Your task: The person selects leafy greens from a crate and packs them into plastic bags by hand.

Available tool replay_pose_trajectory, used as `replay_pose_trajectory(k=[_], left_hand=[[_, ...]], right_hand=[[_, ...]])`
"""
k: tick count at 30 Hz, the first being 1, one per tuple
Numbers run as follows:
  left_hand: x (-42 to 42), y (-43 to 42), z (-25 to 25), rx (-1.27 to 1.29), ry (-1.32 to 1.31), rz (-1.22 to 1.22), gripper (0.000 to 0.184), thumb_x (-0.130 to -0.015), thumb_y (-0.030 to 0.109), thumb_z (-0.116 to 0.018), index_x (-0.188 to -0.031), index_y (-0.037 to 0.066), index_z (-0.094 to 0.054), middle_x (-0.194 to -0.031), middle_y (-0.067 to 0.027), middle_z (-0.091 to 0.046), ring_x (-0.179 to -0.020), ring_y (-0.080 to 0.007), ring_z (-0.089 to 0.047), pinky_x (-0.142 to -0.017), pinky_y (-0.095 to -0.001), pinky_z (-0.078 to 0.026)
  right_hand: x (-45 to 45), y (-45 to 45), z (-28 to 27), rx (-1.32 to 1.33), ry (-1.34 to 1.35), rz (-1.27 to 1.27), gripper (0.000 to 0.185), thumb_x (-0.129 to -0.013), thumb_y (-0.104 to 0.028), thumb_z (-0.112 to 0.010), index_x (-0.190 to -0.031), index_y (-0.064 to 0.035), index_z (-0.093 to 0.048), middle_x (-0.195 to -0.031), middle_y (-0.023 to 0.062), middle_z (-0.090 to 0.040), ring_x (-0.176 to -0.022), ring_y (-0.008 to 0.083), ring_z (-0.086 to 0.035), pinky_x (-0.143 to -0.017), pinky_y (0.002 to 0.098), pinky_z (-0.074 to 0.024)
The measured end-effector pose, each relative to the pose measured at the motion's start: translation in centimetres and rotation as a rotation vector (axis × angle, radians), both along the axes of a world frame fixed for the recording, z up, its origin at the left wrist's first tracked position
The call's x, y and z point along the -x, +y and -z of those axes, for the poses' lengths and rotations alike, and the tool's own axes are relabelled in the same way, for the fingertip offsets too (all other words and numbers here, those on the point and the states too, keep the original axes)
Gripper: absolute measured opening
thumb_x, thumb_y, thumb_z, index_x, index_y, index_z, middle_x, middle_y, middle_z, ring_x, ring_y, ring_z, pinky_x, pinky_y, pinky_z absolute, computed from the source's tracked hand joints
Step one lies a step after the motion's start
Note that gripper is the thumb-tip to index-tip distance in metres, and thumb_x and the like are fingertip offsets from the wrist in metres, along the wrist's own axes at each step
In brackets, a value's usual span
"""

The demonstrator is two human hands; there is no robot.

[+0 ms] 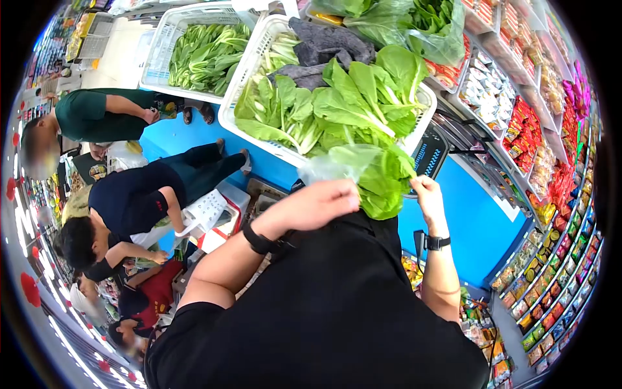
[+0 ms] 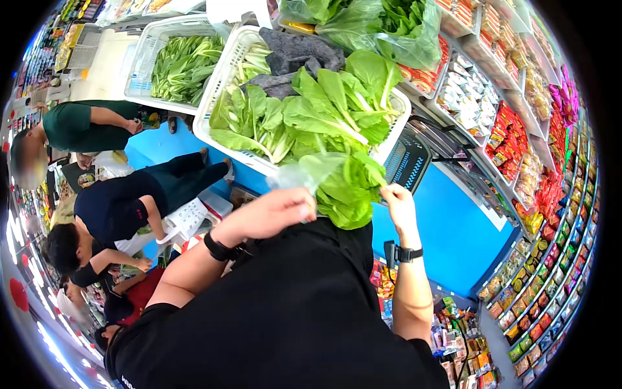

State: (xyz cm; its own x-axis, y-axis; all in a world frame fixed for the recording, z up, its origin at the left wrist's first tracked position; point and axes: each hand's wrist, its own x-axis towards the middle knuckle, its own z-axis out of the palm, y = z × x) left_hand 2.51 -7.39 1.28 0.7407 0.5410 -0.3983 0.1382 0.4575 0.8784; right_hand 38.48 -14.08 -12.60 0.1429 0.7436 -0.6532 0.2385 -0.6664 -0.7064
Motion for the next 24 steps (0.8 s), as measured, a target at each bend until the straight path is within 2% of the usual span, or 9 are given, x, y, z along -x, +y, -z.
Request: replay_pose_trajectory(k=[1,2,5,10,13,16,19,21,24], left_hand=[[0.4,0.4,-0.3,0.017,0.029,0.068,0.024,-0.112,0.025,-0.055,-0.107,0.003,-0.061,-0.104,-0.0035,-0.067,-0.1,-0.0117,-0.06,-0.091,-0.0307,-0.05],[0.9,1.1,-1.0,0.014,0.042,0.121,0.024,-0.111,0.026,-0.058,-0.106,0.003,-0.061,-0.104,-0.005,-0.067,-0.098,-0.0145,-0.062,-0.089,-0.0326,-0.05],[3.2,3.2,-1.8,-0.262,0.005,0.13,0.024,-0.104,0.028,-0.066,-0.104,0.004,-0.061,-0.099,-0.009,-0.065,-0.092,-0.0256,-0.063,-0.087,-0.0369,-0.051],[6.1,5.0,-0.7,-0.347,-0.109,0.079,0.026,-0.103,0.028,-0.068,-0.105,0.004,-0.061,-0.098,-0.0086,-0.064,-0.091,-0.0239,-0.063,-0.082,-0.0368,-0.051],[6.9,5.2,0.0,-0.196,-0.017,0.268,0.032,-0.105,0.035,-0.066,-0.108,0.003,-0.063,-0.094,-0.0088,-0.066,-0.084,-0.0194,-0.062,-0.075,-0.0348,-0.051],[7.2,4.5,1.2,-0.136,0.001,0.471,0.04,-0.106,0.045,-0.063,-0.11,0.004,-0.064,-0.091,-0.0085,-0.068,-0.081,-0.0201,-0.062,-0.075,-0.0353,-0.051],[7.7,4.1,1.7,-0.18,-0.007,0.58,0.042,-0.105,0.047,-0.063,-0.113,0.006,-0.065,-0.096,-0.0106,-0.07,-0.089,-0.0269,-0.067,-0.081,-0.0394,-0.053],[7.8,4.7,1.6,-0.187,0.006,0.653,0.042,-0.104,0.046,-0.064,-0.12,0.006,-0.066,-0.108,-0.0133,-0.073,-0.104,-0.0329,-0.07,-0.09,-0.0419,-0.054],[7.9,5.1,2.2,-0.22,0.005,0.665,0.043,-0.104,0.045,-0.064,-0.123,0.007,-0.066,-0.112,-0.0141,-0.074,-0.107,-0.0329,-0.071,-0.093,-0.0406,-0.054]], right_hand=[[0.5,-0.8,-0.1,0.003,-0.007,0.008,0.017,-0.099,-0.014,-0.071,-0.087,-0.003,-0.072,-0.077,-0.0064,-0.062,-0.072,0.0046,-0.052,-0.066,0.0251,-0.0422],[1.1,-2.0,-0.4,-0.072,-0.044,0.081,0.018,-0.1,-0.015,-0.071,-0.086,-0.0037,-0.071,-0.075,-0.0071,-0.059,-0.07,0.0038,-0.05,-0.063,0.0247,-0.0403],[2.9,-4.6,-0.9,-0.189,-0.086,0.23,0.017,-0.103,-0.016,-0.068,-0.088,-0.0073,-0.068,-0.073,-0.0082,-0.055,-0.065,0.0024,-0.046,-0.057,0.0231,-0.0357],[7.7,-6.8,-2.2,-0.279,-0.096,0.405,0.017,-0.108,-0.019,-0.065,-0.094,-0.0098,-0.065,-0.071,-0.0065,-0.053,-0.059,0.0026,-0.044,-0.053,0.0218,-0.033],[8.4,-7.4,-1.3,-0.204,-0.138,0.416,0.022,-0.109,-0.024,-0.064,-0.092,-0.0101,-0.064,-0.069,-0.0054,-0.053,-0.057,0.0034,-0.046,-0.052,0.0219,-0.0334],[7.5,-7.6,-0.1,-0.113,-0.132,0.527,0.025,-0.109,-0.025,-0.062,-0.088,-0.0116,-0.061,-0.066,-0.005,-0.052,-0.055,0.0044,-0.046,-0.051,0.0222,-0.0332],[6.4,-8.4,0.5,-0.106,-0.09,0.544,0.023,-0.108,-0.023,-0.063,-0.088,-0.0122,-0.062,-0.067,-0.0054,-0.053,-0.056,0.0046,-0.046,-0.052,0.0226,-0.0343],[6.2,-8.8,0.3,-0.018,0.123,0.662,0.018,-0.107,-0.022,-0.063,-0.091,-0.0139,-0.062,-0.069,-0.007,-0.051,-0.056,0.0043,-0.044,-0.053,0.022,-0.0336],[6.3,-9.4,-0.1,-0.019,0.221,0.654,0.011,-0.106,-0.021,-0.064,-0.097,-0.0153,-0.062,-0.071,-0.0087,-0.047,-0.057,0.0037,-0.04,-0.053,0.0221,-0.032]])
